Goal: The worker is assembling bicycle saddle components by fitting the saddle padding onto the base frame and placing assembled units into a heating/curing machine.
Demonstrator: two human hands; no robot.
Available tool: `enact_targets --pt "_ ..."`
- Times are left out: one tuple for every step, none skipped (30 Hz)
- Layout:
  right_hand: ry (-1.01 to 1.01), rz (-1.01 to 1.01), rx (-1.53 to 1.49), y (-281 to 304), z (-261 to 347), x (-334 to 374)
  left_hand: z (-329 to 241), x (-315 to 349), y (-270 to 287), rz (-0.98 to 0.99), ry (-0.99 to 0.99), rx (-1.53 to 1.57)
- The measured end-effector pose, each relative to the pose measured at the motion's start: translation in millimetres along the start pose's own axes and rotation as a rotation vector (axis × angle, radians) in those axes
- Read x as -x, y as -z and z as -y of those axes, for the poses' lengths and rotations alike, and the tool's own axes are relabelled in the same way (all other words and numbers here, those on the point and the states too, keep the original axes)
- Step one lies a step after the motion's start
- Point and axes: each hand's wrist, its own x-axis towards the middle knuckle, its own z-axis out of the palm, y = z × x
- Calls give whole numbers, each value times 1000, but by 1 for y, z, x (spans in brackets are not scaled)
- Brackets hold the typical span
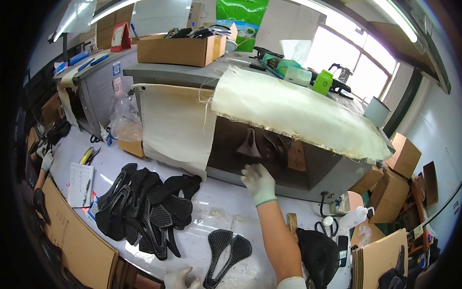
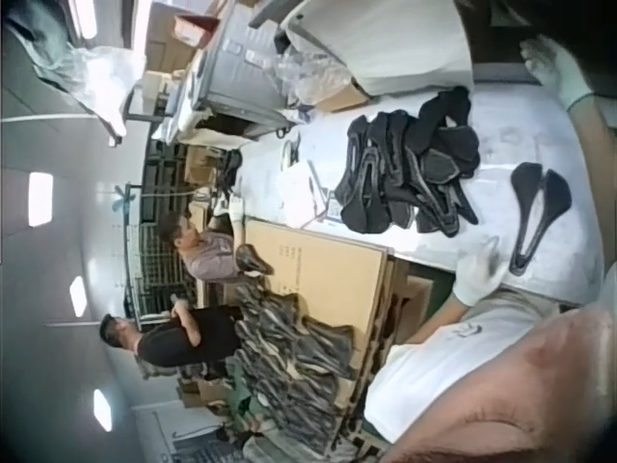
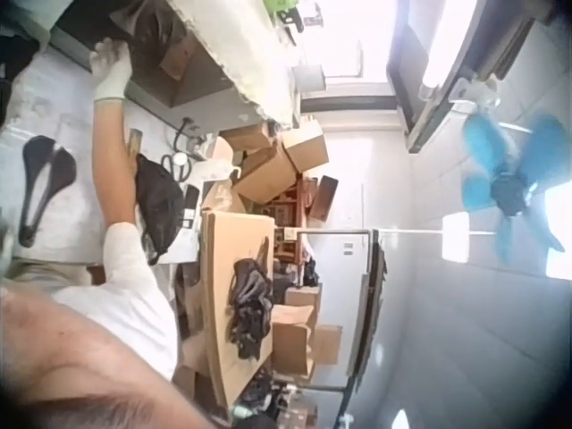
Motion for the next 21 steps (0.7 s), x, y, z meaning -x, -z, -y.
enact_targets --pt "-113 33 -15 -24 -7 2 1 2 2 28 17 2" --pt "-145 33 -12 -38 -7 -10 2 4 4 52 33 5" --pt "-185 38 -5 -51 -12 -23 2 6 5 48 44 -18" --pt "-75 8 27 -62 -14 -31 3 6 3 73 48 -23" --pt "8 -12 64 -67 -20 -39 2 10 4 93 78 -43" --pt "-24 436 -233 -56 -13 -58 -1 12 2 162 112 -30" --pt "120 216 -181 -36 0 -69 -2 10 -1 226 147 -9" --pt "152 120 -60 -11 15 -69 -4 4 -6 161 55 8" --pt "169 151 -44 0 9 -55 -3 0 -7 88 -17 -9" --pt "146 169 -18 -2 -4 -37 -1 1 -6 31 -8 -22" --pt "149 3 -1 3 -17 -15 1 1 -7 -20 -4 -27" --pt "242 -41 -14 2 -34 30 0 1 -6 -74 16 -29" --pt "266 29 -12 30 -35 55 -2 -1 -3 -120 10 -12" --pt "251 169 -16 52 -46 92 0 2 -1 -128 56 -32" --pt "237 305 -32 63 -61 136 2 7 4 -83 120 57" --pt "289 153 -64 62 -76 181 5 11 9 -38 169 158" --pt "341 4 -97 63 -89 212 3 13 20 -45 189 146" --pt "406 -52 30 90 -97 222 -1 10 30 -98 178 229" --pt "465 -100 157 127 -107 230 -6 8 43 -156 170 305" --pt "735 -84 684 170 -110 236 -12 8 66 -215 153 307" --pt "1006 -75 1214 186 -111 242 -11 9 91 -266 56 176"
